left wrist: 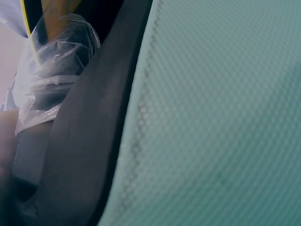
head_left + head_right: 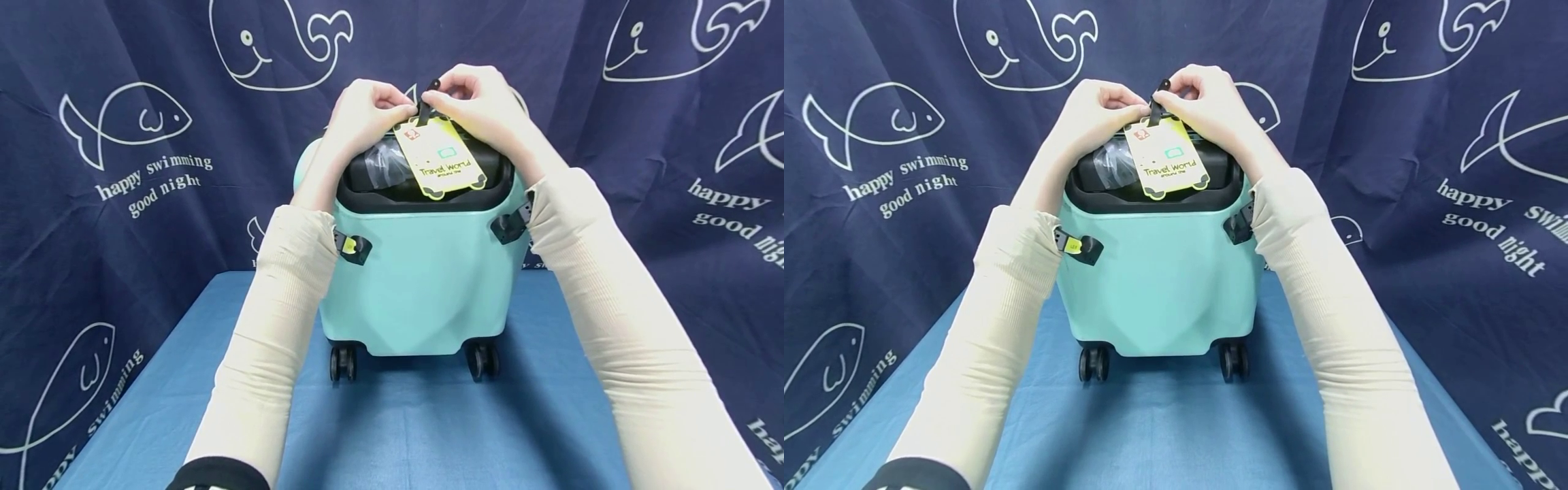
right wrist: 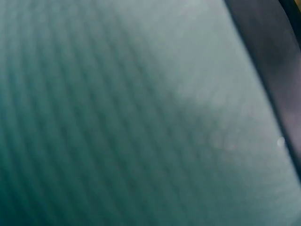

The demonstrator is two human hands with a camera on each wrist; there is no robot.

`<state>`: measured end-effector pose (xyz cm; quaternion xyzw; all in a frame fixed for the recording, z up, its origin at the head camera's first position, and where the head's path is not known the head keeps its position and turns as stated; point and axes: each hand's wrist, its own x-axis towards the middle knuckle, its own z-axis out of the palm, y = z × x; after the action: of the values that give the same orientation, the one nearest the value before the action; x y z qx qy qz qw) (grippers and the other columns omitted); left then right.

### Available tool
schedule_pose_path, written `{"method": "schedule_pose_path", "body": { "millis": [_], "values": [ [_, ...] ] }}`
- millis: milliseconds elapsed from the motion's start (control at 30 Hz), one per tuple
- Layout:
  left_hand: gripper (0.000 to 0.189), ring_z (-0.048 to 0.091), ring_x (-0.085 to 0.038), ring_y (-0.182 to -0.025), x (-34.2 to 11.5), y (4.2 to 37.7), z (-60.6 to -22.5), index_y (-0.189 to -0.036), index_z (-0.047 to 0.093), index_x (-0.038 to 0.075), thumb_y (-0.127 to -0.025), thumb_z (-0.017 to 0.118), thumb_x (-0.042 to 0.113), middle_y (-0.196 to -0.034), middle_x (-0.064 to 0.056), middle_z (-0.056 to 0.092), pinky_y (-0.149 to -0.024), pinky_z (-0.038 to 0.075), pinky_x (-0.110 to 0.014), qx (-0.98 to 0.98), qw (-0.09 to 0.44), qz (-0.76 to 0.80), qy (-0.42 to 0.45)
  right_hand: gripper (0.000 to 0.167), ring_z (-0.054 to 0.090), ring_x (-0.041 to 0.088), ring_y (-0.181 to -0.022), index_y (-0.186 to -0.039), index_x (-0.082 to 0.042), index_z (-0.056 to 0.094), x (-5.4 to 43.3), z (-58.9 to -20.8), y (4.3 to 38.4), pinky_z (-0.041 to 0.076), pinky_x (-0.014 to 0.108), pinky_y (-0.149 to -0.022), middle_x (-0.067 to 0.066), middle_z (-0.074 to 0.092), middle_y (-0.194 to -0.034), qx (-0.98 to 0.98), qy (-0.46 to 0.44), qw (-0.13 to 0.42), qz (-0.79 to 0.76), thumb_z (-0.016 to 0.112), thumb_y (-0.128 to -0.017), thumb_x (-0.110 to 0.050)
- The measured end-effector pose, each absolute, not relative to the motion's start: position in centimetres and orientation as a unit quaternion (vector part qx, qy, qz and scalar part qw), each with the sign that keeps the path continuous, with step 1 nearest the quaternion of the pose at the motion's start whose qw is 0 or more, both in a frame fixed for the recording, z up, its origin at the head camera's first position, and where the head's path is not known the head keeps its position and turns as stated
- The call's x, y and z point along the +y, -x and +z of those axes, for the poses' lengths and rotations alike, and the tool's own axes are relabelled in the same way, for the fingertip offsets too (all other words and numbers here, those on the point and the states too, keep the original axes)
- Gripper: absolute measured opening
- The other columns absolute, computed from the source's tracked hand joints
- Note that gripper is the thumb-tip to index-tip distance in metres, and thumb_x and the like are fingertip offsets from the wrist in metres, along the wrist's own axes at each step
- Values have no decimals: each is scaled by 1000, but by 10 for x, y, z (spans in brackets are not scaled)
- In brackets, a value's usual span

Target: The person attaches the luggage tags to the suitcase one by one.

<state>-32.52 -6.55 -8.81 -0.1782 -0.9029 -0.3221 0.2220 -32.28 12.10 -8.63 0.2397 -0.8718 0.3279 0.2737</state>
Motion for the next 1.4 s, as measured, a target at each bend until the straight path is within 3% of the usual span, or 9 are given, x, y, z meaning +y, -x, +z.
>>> {"method": "schedule_pose_path", "body": {
  "millis": [333, 567, 1000, 1400],
  "values": [
    [22, 59, 3, -81, -64, 325, -88, -98, 73, 21, -87, 64, 37, -89, 10, 70, -79, 40, -17, -907, 227, -307, 178, 32, 46, 2, -67, -95, -6, 67, 121, -86, 324, 32, 17, -65, -15, 50, -68, -871, -245, 289, 312, 63, -87, -37],
    [23, 59, 3, -81, -64, 325, -88, -99, 74, 21, -87, 64, 38, -90, 9, 71, -79, 40, -17, -909, 225, -307, 172, 29, 43, 1, -66, -93, 0, 66, 119, -88, 325, 32, 16, -66, -8, 52, -74, -861, -274, 308, 300, 62, -89, -29],
    [23, 59, 3, -81, -64, 325, -88, -99, 74, 20, -87, 64, 37, -89, 10, 70, -78, 39, -17, -905, 220, -322, 169, 29, 44, 5, -67, -92, -3, 65, 120, -87, 325, 31, 18, -65, -12, 50, -71, -864, -276, 278, 315, 60, -89, -31],
    [24, 59, 1, -85, -66, 326, -87, -100, 73, 20, -88, 62, 37, -91, 10, 69, -80, 39, -18, -908, 220, -314, 167, 27, 41, 1, -67, -87, 2, 67, 116, -89, 325, 30, 16, -65, 4, 54, -77, -851, -305, 333, 266, 63, -90, -24]
  ]
}}
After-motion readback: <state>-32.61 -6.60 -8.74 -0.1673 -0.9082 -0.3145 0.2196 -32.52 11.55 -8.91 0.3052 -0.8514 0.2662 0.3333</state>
